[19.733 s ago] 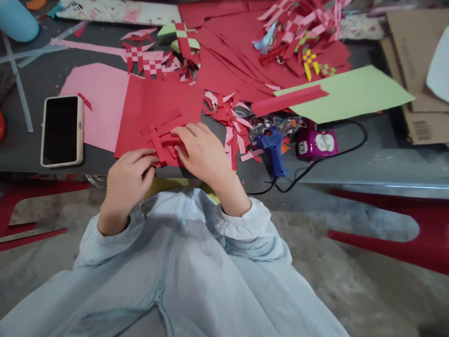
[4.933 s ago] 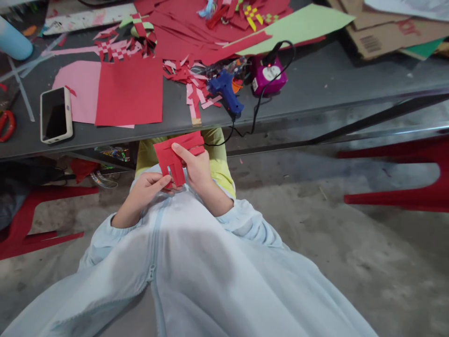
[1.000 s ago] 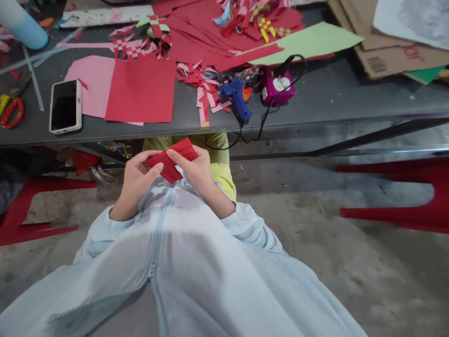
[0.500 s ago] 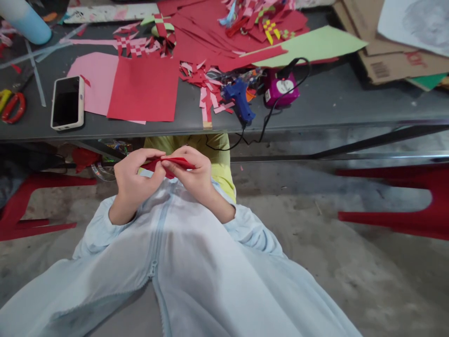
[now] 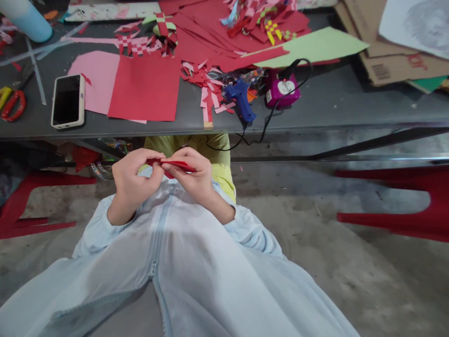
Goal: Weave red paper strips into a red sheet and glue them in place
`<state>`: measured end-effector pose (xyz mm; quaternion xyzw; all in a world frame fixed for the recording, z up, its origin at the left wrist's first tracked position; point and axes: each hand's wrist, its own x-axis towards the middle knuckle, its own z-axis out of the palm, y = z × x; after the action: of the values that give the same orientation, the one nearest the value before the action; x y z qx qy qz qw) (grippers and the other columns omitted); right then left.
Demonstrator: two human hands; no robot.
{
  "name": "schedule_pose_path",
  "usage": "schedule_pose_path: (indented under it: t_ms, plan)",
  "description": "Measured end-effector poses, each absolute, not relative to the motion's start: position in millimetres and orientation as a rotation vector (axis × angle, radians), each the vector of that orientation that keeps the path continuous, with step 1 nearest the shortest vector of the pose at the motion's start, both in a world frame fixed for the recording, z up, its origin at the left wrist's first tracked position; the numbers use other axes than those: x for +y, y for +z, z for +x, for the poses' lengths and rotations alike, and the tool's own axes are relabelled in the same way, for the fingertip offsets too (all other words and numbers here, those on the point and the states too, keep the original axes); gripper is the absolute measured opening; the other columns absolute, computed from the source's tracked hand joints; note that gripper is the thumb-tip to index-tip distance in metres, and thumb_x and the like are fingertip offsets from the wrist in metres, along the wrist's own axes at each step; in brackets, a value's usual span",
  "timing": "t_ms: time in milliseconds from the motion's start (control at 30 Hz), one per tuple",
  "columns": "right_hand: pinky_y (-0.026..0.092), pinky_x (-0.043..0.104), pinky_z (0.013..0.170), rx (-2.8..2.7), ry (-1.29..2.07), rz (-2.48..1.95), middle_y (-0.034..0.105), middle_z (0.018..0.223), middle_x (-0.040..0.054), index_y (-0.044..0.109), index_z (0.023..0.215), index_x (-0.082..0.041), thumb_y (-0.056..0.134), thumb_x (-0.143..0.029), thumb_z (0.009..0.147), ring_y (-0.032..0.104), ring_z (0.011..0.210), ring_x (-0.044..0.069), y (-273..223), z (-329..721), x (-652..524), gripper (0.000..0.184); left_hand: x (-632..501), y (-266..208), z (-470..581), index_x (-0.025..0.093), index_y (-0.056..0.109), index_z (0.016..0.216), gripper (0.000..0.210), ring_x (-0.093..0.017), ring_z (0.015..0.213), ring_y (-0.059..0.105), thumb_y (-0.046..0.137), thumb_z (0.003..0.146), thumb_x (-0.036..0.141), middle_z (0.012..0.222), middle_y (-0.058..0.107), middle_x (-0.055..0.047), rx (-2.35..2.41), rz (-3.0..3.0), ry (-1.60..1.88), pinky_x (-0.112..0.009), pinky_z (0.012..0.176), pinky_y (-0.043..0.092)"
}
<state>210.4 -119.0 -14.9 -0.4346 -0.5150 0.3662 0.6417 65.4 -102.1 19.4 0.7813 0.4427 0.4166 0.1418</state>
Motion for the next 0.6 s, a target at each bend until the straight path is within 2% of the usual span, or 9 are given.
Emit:
schedule_pose_path:
  t_ms: [100, 233, 600]
  plan:
    - [0.053, 0.033, 0.064, -1.147, 0.859, -1.040, 0.073, 0.072, -0.0007, 0.082, 0.076, -0.034, 0.081, -0.038, 0.076, 0.063, 0.068, 0.015, -13.2, 210.3, -119.5, 0.004, -102.5, 20.1, 64.3, 0.021, 0.069, 0.085, 0.015, -0.013, 0.074, 0.070, 0.057, 0.079, 0.015, 0.082, 0.076, 0.001, 1.282, 2.241, 1.184, -0.025, 0.072, 0.054]
    - [0.053, 0.033, 0.066, -1.121, 0.904, -1.030, 0.072, 0.073, -0.0006, 0.081, 0.071, -0.031, 0.081, -0.034, 0.077, 0.064, 0.068, 0.015, -11.0, 210.0, -119.4, 0.007, -104.0, 21.3, 63.2, 0.022, 0.069, 0.087, 0.012, -0.014, 0.076, 0.070, 0.060, 0.080, 0.018, 0.084, 0.076, 0.000, 1.294, 2.257, 1.167, -0.024, 0.071, 0.053]
    - [0.052, 0.032, 0.064, -1.153, 0.909, -1.012, 0.072, 0.072, -0.0007, 0.081, 0.074, -0.031, 0.081, -0.038, 0.077, 0.063, 0.068, 0.014, -14.7, 210.8, -119.4, 0.007, -104.3, 20.7, 63.8, 0.022, 0.065, 0.083, 0.008, -0.014, 0.073, 0.068, 0.058, 0.081, 0.023, 0.081, 0.074, 0.001, 1.381, 2.264, 1.087, -0.026, 0.069, 0.052]
